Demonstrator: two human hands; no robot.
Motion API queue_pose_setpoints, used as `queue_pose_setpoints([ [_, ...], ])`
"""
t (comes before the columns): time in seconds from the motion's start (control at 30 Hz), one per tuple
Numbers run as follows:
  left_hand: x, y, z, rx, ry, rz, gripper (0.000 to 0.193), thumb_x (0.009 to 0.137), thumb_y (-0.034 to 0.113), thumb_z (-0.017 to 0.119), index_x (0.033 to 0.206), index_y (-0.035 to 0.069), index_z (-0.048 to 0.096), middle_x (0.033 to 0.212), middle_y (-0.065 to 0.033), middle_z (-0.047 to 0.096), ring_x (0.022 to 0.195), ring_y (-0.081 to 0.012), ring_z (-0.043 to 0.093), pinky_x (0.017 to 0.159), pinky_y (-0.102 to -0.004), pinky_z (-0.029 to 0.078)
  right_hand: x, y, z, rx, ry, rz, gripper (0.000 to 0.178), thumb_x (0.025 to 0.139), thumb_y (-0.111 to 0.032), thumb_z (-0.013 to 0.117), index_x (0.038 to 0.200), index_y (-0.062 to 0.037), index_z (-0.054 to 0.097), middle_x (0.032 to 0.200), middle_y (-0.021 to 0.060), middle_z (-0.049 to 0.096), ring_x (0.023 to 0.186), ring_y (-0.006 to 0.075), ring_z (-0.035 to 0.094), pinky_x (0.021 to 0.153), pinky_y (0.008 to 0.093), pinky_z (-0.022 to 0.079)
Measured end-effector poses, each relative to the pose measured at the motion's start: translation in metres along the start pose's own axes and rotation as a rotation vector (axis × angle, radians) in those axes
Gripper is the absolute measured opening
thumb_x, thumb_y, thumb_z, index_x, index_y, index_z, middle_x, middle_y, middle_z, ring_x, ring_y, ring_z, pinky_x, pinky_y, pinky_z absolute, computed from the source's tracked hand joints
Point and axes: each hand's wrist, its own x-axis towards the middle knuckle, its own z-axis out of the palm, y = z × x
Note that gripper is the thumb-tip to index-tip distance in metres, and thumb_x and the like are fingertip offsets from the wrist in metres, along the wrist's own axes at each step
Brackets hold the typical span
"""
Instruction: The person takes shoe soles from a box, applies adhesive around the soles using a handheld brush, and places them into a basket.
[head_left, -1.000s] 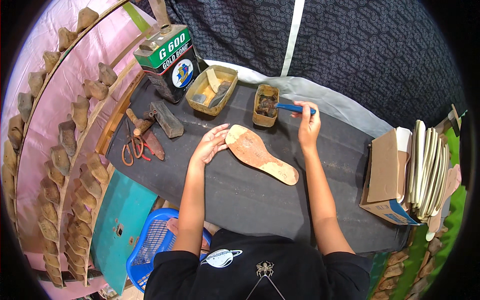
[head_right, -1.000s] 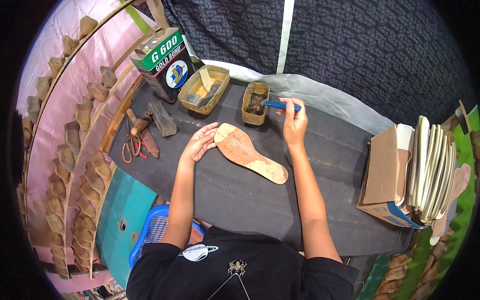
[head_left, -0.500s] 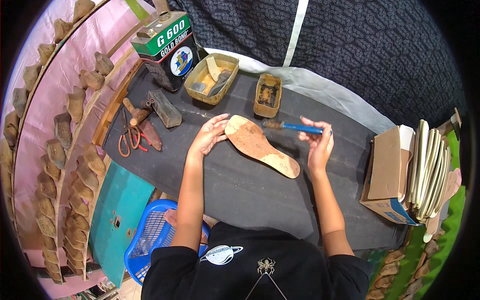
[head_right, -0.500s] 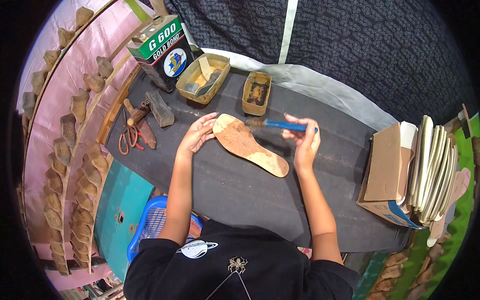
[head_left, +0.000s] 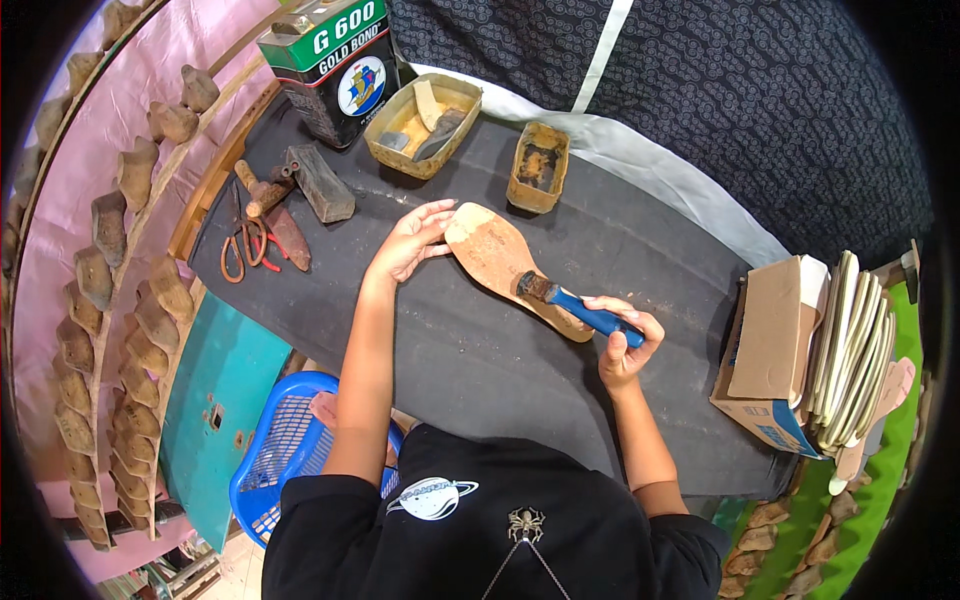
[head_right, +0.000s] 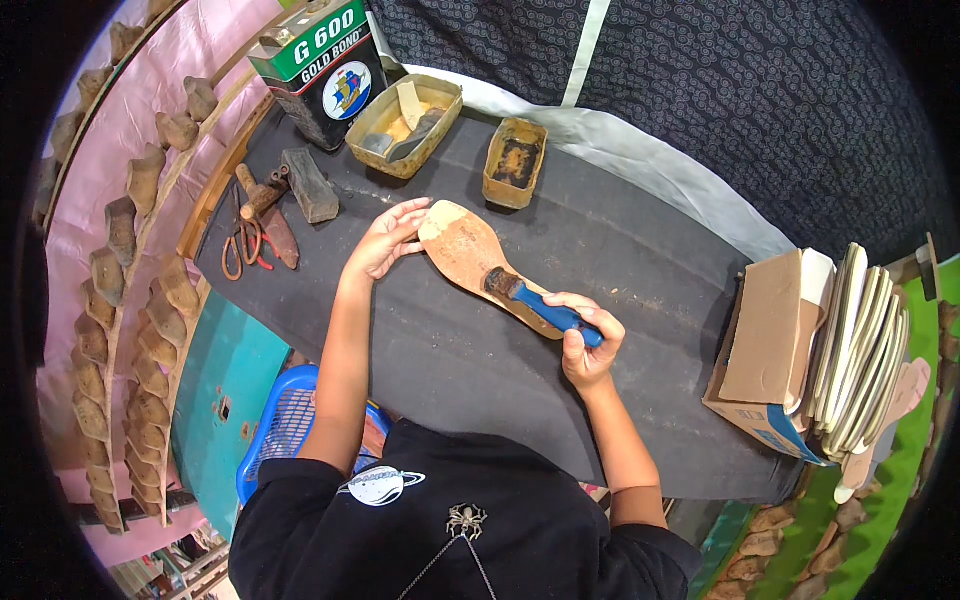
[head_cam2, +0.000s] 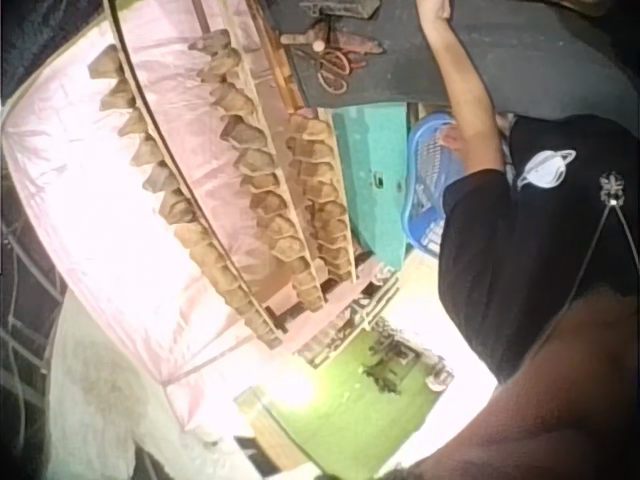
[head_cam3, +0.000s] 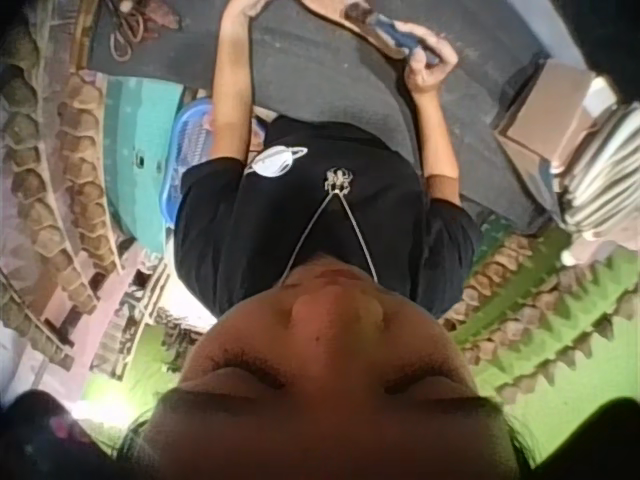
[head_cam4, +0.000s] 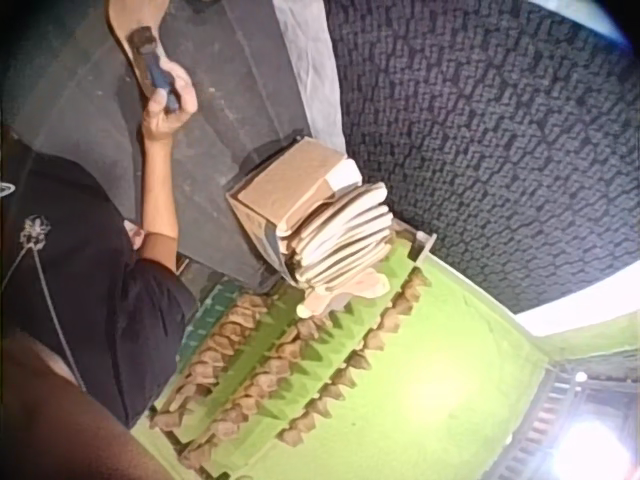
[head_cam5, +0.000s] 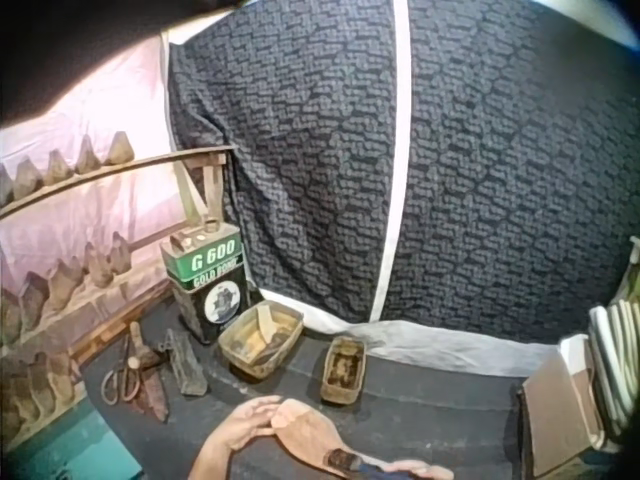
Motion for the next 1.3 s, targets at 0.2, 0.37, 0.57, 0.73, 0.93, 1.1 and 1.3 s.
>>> queue_pose_setpoints([
  [0.2,0.0,0.001,0.002,0.004,-0.005,0.002,0.041,0.082,0.018,0.054,0.119,0.006,0.039,0.105,-0.002,0.051,0.093,-0.0092,0.052,0.077,-0.0251,0.046,-0.002,0.0,0.003,0.004,-0.039,0.005,0.022,0.086,-0.017,0.046,0.096,-0.0054,0.029,0.092,0.0245,0.053,0.086,0.0295,0.056,0.076,0.0395,0.044],
  [0.37,0.0,0.001,0.002,0.004,0.003,0.003,0.039,0.082,0.015,0.052,0.118,0.005,0.04,0.106,-0.0043,0.05,0.094,-0.0115,0.051,0.078,-0.0279,0.045,-0.002,-0.003,0.003,-0.053,-0.09,0.058,0.025,0.087,-0.025,0.044,0.091,-0.0074,0.028,0.091,0.0262,0.053,0.082,0.0281,0.056,0.075,0.0379,0.044],
  [0.57,-0.001,0.001,0.002,0.021,-0.005,0.006,0.042,0.082,0.019,0.054,0.119,0.006,0.038,0.108,-0.0035,0.05,0.096,-0.0105,0.051,0.08,-0.0271,0.044,0.005,-0.005,-0.003,-0.146,-0.147,-0.067,0.022,0.08,-0.011,0.051,0.085,-0.0054,0.03,0.083,0.0226,0.058,0.075,0.0265,0.059,0.066,0.0335,0.045],
  [0.73,0.0,0.001,0.003,0.008,0.011,0.013,0.038,0.083,0.015,0.052,0.117,0.005,0.04,0.107,-0.005,0.05,0.095,-0.012,0.051,0.078,-0.0281,0.045,0.006,-0.008,-0.012,-0.231,-0.096,-0.077,0.022,0.076,-0.004,0.05,0.083,-0.0058,0.03,0.075,0.0194,0.059,0.064,0.0231,0.059,0.059,0.0314,0.045],
  [0.93,-0.001,0.001,0.002,0.038,0.02,0.006,0.039,0.083,0.015,0.052,0.118,0.004,0.039,0.107,-0.0056,0.049,0.096,-0.0133,0.051,0.079,-0.0289,0.045,0.006,-0.007,-0.005,-0.092,0.002,0.032,0.023,0.078,0.0,0.048,0.087,-0.0056,0.028,0.082,0.0215,0.057,0.074,0.0245,0.058,0.068,0.0331,0.046],
  [1.1,0.001,-0.001,0.001,0.029,0.012,0.017,0.04,0.083,0.016,0.052,0.119,0.005,0.038,0.108,-0.0045,0.051,0.095,-0.0106,0.052,0.077,-0.0248,0.045,0.003,-0.001,-0.003,-0.122,-0.069,0.093,0.023,0.079,0.0,0.048,0.089,-0.0051,0.028,0.087,0.0217,0.057,0.08,0.025,0.058,0.072,0.0338,0.045],
  [1.3,0.001,-0.003,0.0,0.008,0.012,0.032,0.04,0.083,0.015,0.052,0.119,0.004,0.038,0.108,-0.0045,0.051,0.093,-0.01,0.053,0.075,-0.0235,0.047,0.006,-0.004,-0.021,-0.157,-0.027,0.049,0.016,0.075,0.0,0.047,0.082,-0.0047,0.033,0.071,0.0166,0.058,0.063,0.0198,0.058,0.06,0.0306,0.047],
])
